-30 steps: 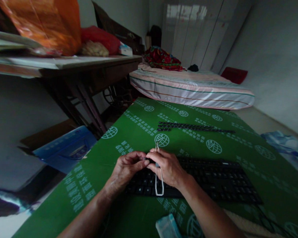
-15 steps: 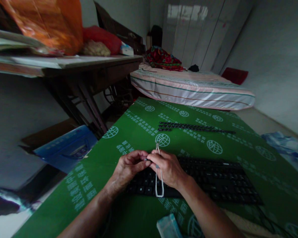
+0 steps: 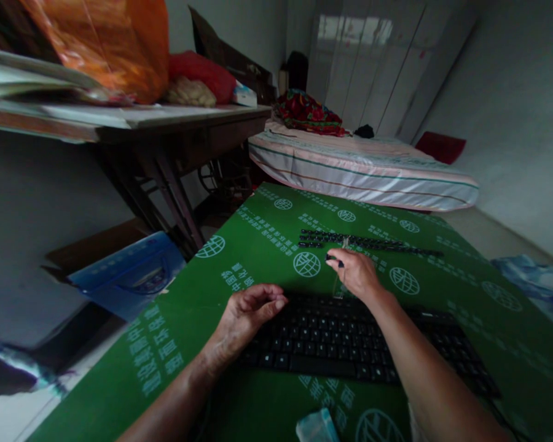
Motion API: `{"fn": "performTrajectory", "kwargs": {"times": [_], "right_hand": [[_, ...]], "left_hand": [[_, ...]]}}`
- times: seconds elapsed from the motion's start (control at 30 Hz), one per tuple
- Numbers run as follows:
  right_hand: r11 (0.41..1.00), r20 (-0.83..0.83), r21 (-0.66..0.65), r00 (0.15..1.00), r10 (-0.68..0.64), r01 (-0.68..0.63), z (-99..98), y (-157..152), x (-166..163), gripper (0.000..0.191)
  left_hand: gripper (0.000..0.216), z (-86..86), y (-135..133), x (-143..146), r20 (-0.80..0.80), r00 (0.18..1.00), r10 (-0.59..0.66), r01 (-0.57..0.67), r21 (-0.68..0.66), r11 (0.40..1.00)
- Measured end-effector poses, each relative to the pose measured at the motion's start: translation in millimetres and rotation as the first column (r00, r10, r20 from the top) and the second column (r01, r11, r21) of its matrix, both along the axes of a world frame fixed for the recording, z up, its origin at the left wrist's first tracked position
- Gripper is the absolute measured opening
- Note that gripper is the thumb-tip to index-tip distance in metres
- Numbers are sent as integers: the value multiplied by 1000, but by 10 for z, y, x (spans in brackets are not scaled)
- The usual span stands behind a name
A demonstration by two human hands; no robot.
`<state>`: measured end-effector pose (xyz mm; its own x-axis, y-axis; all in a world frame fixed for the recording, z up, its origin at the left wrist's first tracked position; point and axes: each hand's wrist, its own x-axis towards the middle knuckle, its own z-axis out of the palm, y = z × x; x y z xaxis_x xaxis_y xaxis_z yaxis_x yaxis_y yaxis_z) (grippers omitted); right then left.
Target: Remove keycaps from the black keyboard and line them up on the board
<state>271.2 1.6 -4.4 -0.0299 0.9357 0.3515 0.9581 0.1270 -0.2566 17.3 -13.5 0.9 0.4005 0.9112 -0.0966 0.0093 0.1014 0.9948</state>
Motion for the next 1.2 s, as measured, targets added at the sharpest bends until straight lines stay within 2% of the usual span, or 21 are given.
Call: {"fn": "performTrajectory", "kwargs": {"times": [0.1, 0.27, 0.6, 1.2], "right_hand": [[988, 148, -111, 985, -86, 103, -41, 197, 195, 20], [965, 322, -226, 945, -52, 131, -77, 391, 250, 22], [948, 362, -286, 932, -28, 140, -124, 624, 259, 24], [951, 354, -272, 934, -41, 145, -143, 745, 242, 27]], "left_hand": [[21, 9, -6, 2, -20, 1000, 13, -12, 6, 1000], [20, 28, -7, 6, -38, 999, 8, -8, 4, 1000], [18, 72, -11, 5, -64, 998, -4, 3, -15, 1000], [16, 84, -9, 10, -60, 998, -8, 8, 9, 1000]]}}
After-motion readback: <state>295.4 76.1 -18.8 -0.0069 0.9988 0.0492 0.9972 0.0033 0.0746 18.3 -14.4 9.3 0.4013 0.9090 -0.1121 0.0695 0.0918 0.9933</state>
